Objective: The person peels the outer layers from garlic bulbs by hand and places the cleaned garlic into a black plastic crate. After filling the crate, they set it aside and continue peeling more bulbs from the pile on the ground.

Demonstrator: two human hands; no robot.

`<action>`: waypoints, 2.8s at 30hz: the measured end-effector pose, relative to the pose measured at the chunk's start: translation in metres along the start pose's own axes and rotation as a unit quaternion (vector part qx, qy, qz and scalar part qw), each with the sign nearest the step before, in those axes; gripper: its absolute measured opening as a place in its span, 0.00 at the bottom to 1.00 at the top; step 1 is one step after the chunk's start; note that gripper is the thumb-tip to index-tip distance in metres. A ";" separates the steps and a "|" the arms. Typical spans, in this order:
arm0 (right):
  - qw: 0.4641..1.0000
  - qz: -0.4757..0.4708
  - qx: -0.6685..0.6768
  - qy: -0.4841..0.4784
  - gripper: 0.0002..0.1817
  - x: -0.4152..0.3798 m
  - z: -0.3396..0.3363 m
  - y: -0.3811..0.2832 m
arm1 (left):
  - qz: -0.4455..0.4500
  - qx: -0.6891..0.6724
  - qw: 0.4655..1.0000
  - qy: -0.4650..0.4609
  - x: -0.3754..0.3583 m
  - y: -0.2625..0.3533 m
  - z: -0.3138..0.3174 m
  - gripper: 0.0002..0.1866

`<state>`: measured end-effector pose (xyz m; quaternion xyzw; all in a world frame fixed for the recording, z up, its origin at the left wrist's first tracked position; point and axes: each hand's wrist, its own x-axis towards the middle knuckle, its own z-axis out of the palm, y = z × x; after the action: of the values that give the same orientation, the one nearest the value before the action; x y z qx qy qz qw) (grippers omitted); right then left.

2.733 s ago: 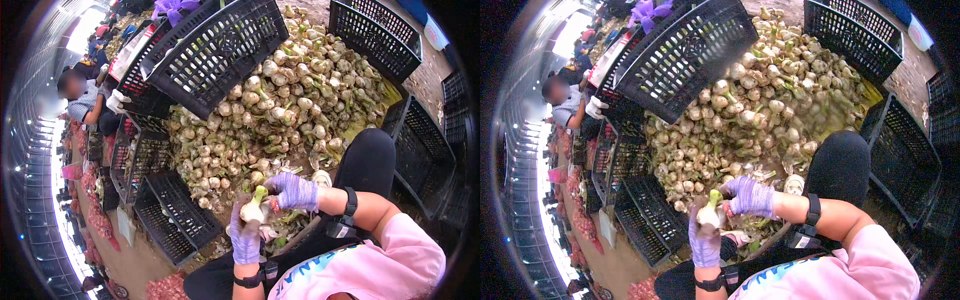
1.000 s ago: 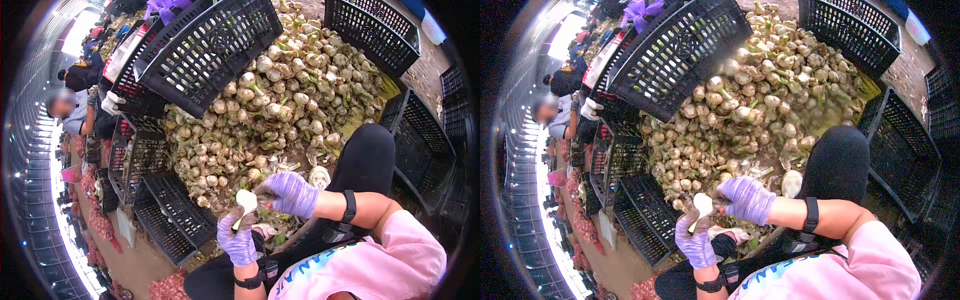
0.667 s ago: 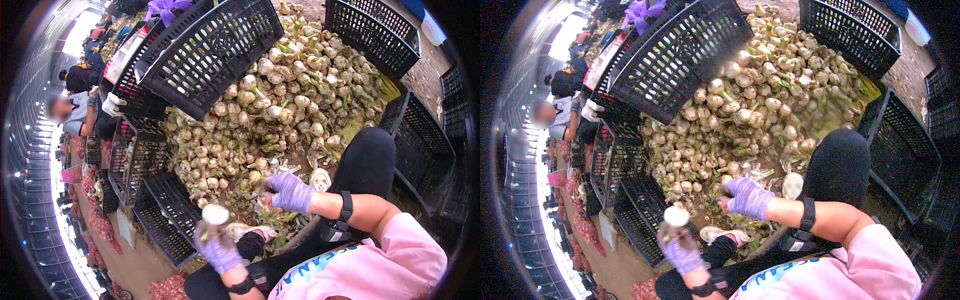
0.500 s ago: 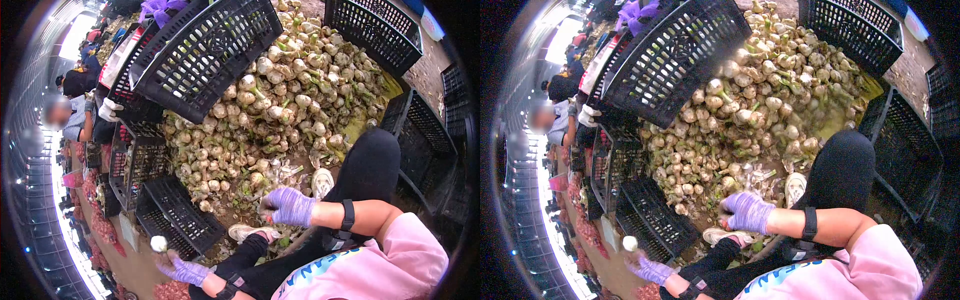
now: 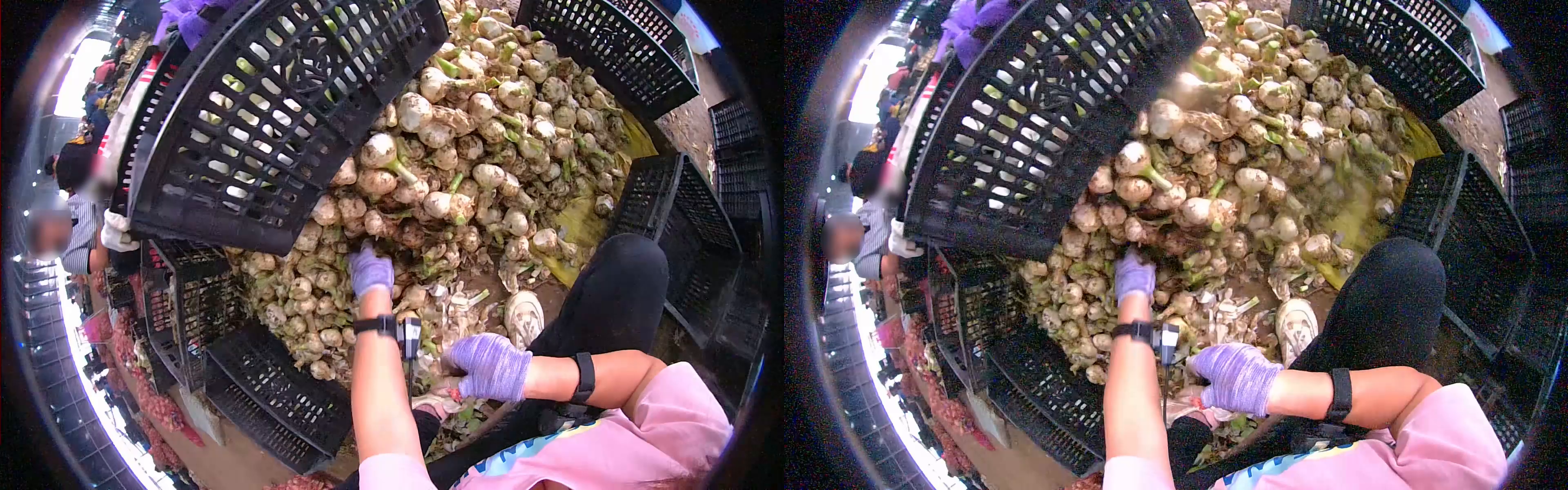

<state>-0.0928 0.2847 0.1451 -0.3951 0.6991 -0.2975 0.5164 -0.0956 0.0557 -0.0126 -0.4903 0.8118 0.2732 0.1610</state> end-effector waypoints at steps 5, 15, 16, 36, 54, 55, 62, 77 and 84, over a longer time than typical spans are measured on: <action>0.999 0.027 0.000 0.027 0.19 0.005 -0.004 0.001 | 0.066 0.126 0.990 -0.009 0.005 -0.005 -0.002 0.29; 0.950 -0.095 0.265 0.132 0.21 -0.013 0.019 -0.006 | 0.133 -0.557 0.819 0.032 -0.216 -0.046 -0.070 0.38; 0.956 -0.127 0.216 0.150 0.24 -0.012 0.025 -0.005 | 0.171 -0.496 0.848 0.078 -0.234 -0.048 -0.071 0.43; 0.918 -0.167 0.356 0.055 0.20 -0.016 0.053 -0.002 | 0.187 -0.603 0.773 0.061 -0.334 -0.046 -0.057 0.41; 0.942 -0.235 0.193 0.145 0.16 -0.023 0.031 -0.005 | 0.052 -0.721 0.690 -0.039 -0.313 -0.040 -0.046 0.29; 0.914 -0.138 0.369 0.091 0.14 -0.024 0.034 -0.008 | 0.054 -0.721 0.690 -0.035 -0.316 -0.032 -0.047 0.29; 0.909 -0.088 0.406 -0.018 0.12 -0.034 0.041 0.004 | 0.312 -0.256 0.883 0.239 -0.314 -0.057 -0.039 0.21; 0.956 -0.123 0.255 0.079 0.13 -0.028 0.071 -0.001 | 0.206 -0.339 0.889 0.230 -0.307 -0.064 -0.020 0.16; 0.860 -0.227 0.453 -0.064 0.23 -0.041 0.050 -0.029 | 0.079 -0.774 0.622 -0.091 -0.312 -0.051 -0.062 0.22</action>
<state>-0.0311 0.3042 0.1744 -0.2838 0.3438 -0.6642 0.6001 0.0959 0.2208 0.1872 -0.3404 0.3178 0.8553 -0.2272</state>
